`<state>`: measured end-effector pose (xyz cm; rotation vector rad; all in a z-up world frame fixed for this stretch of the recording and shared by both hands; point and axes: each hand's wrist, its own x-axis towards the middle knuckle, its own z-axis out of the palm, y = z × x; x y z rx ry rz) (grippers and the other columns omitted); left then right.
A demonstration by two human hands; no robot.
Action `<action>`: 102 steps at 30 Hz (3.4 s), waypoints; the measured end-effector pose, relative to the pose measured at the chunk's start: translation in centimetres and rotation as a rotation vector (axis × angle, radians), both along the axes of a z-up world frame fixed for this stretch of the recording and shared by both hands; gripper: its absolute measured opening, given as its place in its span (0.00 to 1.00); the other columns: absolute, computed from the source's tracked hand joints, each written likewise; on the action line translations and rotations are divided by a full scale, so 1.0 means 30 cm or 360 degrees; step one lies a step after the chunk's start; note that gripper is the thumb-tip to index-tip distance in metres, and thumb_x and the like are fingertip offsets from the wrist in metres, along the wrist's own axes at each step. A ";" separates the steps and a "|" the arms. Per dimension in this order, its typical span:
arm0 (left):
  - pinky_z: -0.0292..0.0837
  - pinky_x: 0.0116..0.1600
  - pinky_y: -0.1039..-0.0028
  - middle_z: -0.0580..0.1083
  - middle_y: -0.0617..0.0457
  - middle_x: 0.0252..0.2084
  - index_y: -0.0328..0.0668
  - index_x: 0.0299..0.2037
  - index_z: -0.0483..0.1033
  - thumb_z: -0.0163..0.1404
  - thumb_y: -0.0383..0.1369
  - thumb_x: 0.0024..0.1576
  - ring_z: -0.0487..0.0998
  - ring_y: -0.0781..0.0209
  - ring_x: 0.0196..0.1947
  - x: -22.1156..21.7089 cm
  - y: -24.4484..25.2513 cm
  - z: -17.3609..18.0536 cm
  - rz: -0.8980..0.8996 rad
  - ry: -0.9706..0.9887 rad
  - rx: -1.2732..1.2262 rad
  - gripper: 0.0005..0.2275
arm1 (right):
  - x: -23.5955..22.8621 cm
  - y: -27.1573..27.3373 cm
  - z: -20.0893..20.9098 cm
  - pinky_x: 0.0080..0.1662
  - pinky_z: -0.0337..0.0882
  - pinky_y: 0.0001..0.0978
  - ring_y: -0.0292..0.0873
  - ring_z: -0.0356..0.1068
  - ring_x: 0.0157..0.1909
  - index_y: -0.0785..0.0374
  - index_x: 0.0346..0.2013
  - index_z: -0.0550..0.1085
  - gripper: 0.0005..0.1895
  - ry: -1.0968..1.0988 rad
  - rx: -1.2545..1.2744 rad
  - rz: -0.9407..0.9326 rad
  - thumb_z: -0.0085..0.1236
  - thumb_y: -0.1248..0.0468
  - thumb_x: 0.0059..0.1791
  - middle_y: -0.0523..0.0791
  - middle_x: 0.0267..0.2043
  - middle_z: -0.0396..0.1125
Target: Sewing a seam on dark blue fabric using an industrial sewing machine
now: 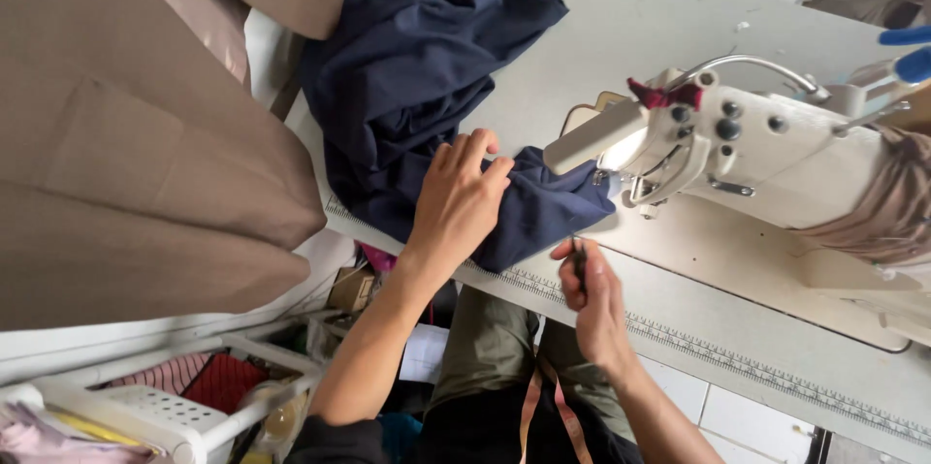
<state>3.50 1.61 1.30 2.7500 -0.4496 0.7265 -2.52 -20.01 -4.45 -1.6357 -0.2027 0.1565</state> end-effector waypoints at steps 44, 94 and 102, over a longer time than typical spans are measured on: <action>0.79 0.49 0.52 0.79 0.41 0.51 0.41 0.42 0.65 0.40 0.29 0.68 0.81 0.36 0.49 0.005 -0.060 -0.007 -0.0302 0.0600 -0.1086 0.03 | 0.120 0.164 -0.016 0.18 0.49 0.17 0.30 0.48 0.17 0.72 0.37 0.75 0.23 0.0574 0.0518 -0.0248 0.39 0.56 0.62 0.43 0.18 0.54; 0.73 0.45 0.61 0.75 0.50 0.28 0.34 0.58 0.66 0.41 0.34 0.68 0.79 0.47 0.34 0.129 -0.124 -0.282 -0.0456 0.0429 -0.0587 0.13 | 0.145 -0.060 0.018 0.27 0.66 0.31 0.40 0.67 0.21 0.55 0.45 0.77 0.15 -0.1075 -0.1937 -0.0253 0.58 0.47 0.59 0.37 0.25 0.59; 0.70 0.43 0.61 0.73 0.48 0.23 0.39 0.47 0.67 0.41 0.35 0.66 0.77 0.46 0.33 0.124 -0.136 -0.273 -0.0495 0.0388 -0.0570 0.08 | 0.128 -0.051 0.082 0.28 0.66 0.30 0.44 0.69 0.23 0.55 0.46 0.78 0.15 -0.1111 -0.2009 -0.0169 0.58 0.47 0.61 0.36 0.25 0.56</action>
